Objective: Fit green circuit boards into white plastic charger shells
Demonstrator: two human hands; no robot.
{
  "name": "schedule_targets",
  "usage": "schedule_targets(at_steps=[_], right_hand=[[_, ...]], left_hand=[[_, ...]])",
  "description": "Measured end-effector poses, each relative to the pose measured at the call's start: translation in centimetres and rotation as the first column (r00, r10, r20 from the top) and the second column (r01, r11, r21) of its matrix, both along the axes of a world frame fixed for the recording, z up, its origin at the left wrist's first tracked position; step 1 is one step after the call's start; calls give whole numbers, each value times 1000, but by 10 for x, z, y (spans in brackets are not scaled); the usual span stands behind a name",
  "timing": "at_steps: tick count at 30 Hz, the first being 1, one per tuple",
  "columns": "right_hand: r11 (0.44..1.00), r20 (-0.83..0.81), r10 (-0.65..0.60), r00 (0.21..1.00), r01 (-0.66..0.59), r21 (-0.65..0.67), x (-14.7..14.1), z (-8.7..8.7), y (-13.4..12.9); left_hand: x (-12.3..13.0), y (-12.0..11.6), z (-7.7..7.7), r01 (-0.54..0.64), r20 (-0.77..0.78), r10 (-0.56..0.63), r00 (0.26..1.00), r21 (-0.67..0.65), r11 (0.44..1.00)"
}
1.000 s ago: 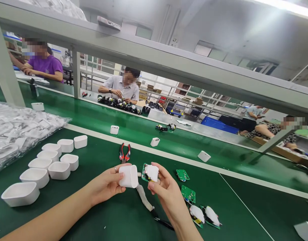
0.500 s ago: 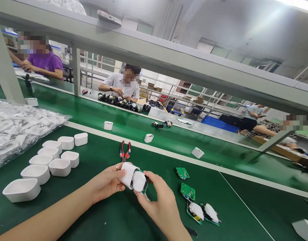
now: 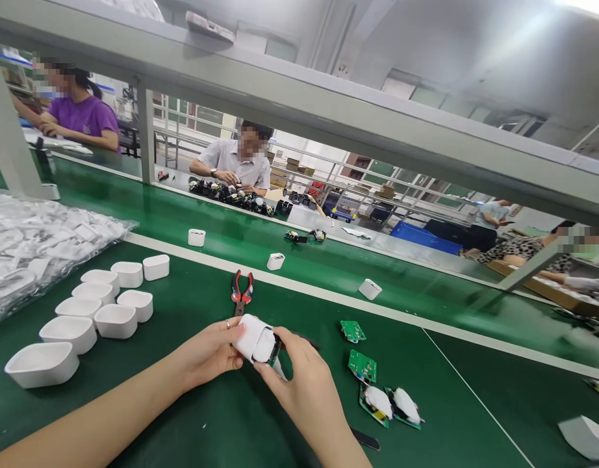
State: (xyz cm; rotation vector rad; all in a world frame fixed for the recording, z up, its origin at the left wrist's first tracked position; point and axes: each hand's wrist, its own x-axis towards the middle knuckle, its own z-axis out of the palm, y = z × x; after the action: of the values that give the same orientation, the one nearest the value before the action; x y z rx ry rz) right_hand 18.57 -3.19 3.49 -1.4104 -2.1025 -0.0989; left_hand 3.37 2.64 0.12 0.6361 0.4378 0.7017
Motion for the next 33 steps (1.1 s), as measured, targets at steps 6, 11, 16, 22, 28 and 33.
schedule_targets(at_steps=[6, 11, 16, 22, 28, 33], right_hand=[[999, -80, 0, 997, -3, -45, 1, -1, 1], [977, 25, 115, 993, -118, 177, -2, -8, 5], [976, -4, 93, 996, -91, 200, -8, -20, 7], [972, -49, 114, 992, -102, 210, -10, -25, 8], [977, -14, 97, 995, -93, 194, -14, -23, 6], [975, -104, 102, 989, -78, 210, -14, -23, 4]], left_hand=[[1, 0, 0, -3, -8, 3, 1000, -12, 1000], [2, -4, 5, 9, -6, -9, 1000, -16, 1000], [6, -11, 5, 63, -10, -63, 998, -25, 998], [5, -14, 0, 87, -19, -87, 996, -2, 996], [6, -16, 6, 90, -43, -89, 995, 27, 996], [8, -15, 16, 73, -178, -42, 983, 171, 983]])
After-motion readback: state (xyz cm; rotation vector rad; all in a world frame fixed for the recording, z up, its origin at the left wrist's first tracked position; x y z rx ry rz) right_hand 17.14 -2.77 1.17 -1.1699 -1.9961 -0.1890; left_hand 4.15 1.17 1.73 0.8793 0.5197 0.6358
